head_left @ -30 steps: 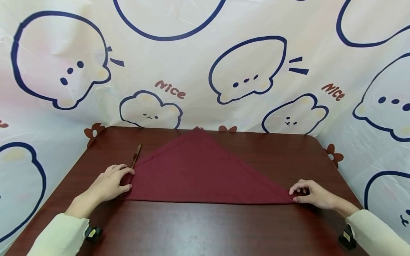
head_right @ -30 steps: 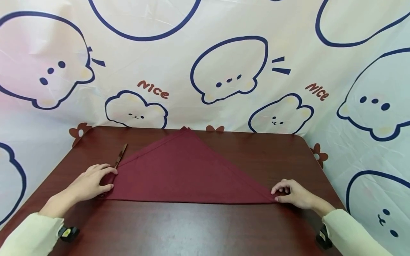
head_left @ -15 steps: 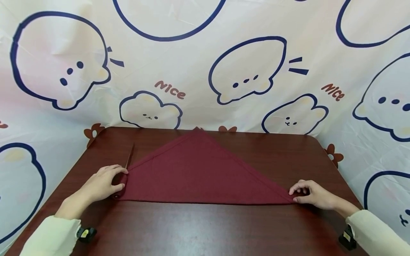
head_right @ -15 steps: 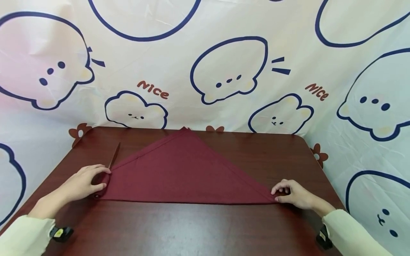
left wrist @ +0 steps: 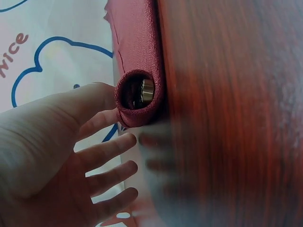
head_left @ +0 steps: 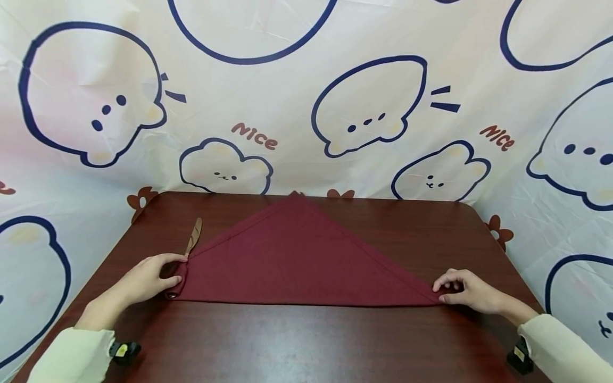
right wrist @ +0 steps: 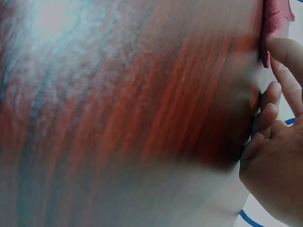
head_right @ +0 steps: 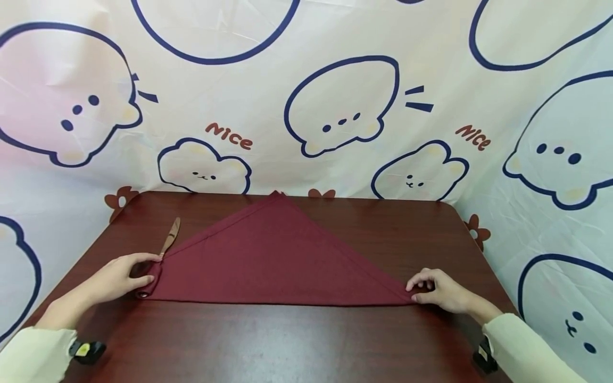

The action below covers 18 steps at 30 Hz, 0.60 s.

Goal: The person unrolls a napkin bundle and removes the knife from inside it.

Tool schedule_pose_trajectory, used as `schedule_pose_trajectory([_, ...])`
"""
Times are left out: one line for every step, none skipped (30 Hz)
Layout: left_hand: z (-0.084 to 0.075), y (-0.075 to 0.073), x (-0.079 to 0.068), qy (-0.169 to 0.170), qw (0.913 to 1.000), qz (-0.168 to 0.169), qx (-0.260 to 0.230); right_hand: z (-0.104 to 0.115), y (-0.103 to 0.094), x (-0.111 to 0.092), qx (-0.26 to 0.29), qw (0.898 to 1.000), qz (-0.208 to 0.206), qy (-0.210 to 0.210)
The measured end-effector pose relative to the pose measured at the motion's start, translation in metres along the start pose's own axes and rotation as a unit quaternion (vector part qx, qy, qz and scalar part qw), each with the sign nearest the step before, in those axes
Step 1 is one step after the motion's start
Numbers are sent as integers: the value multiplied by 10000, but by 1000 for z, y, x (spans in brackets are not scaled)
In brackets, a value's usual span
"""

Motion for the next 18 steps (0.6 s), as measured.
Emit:
schedule_pose_trajectory([0, 0, 0, 4, 10000, -6, -5, 0, 0, 0, 3, 10000, -13, -2])
schedule_pose_trajectory([1, 0, -1, -7, 10000, -2, -2, 0, 0, -1, 2, 10000, -26, -3])
schedule_pose_trajectory([1, 0, -1, -12, 10000, -2, -7, 0, 1, -1, 4, 10000, -35, -6])
schedule_pose_trajectory([2, 0, -2, -15, 10000, 3, -18, 0, 1, -1, 5, 10000, -32, -7])
schedule_pose_trajectory([2, 0, -2, -19, 10000, 5, -25, 0, 1, -1, 4, 10000, -28, -12])
schedule_pose_trajectory([2, 0, -2, -16, 10000, 9, -38, 0, 0, -1, 9, 10000, -23, -18])
schedule_pose_trajectory([2, 0, -2, -24, 10000, 15, -52, 0, 0, -1, 22, 10000, -14, -25])
schedule_pose_trajectory([3, 1, -3, -33, 10000, 20, -61, 0, 0, 0, 23, 10000, -8, -35])
schedule_pose_trajectory([3, 1, -3, -33, 10000, 22, -75, 0, 0, 0, 28, 10000, -2, -43])
schedule_pose_trajectory([3, 1, -3, -34, 10000, 26, -85, 0, 0, 1, 31, 10000, 0, -47])
schedule_pose_trajectory([3, 1, -3, -40, 9999, 28, -91, 1, -1, 1, 28, 10000, -2, -47])
schedule_pose_trajectory([3, 1, -2, -41, 9999, 33, -95, 1, -1, 1, 20, 10000, -8, -46])
schedule_pose_trajectory([3, 0, -2, -45, 9999, 39, -92, 1, -1, 1, 17, 10000, -17, -42])
schedule_pose_trajectory([2, 0, -2, -40, 9999, 44, -97, 0, -1, 1, 8, 10000, -28, -34])
schedule_pose_trajectory([2, 0, -2, -47, 9999, 47, -100, 0, -1, 1, 5, 10000, -25, -24])
schedule_pose_trajectory([1, 0, -2, -49, 9999, 39, -100, 0, -1, 0, 3, 10000, -22, -12])
schedule_pose_trajectory([1, 0, -2, -48, 9999, 29, -97, 0, -1, 0, -3, 10000, -19, -3])
schedule_pose_trajectory([1, 1, -2, -42, 9999, 24, -102, 0, -1, 0, -7, 10000, -25, -1])
Point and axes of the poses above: each hand's wrist, its own x-axis towards the middle knuckle, its own y-axis out of the palm, z = x × y, the point moved 5 cm from there along x, towards the middle knuckle, and after that the axes turned 7 degrees about -y, right-handed, at the moved point
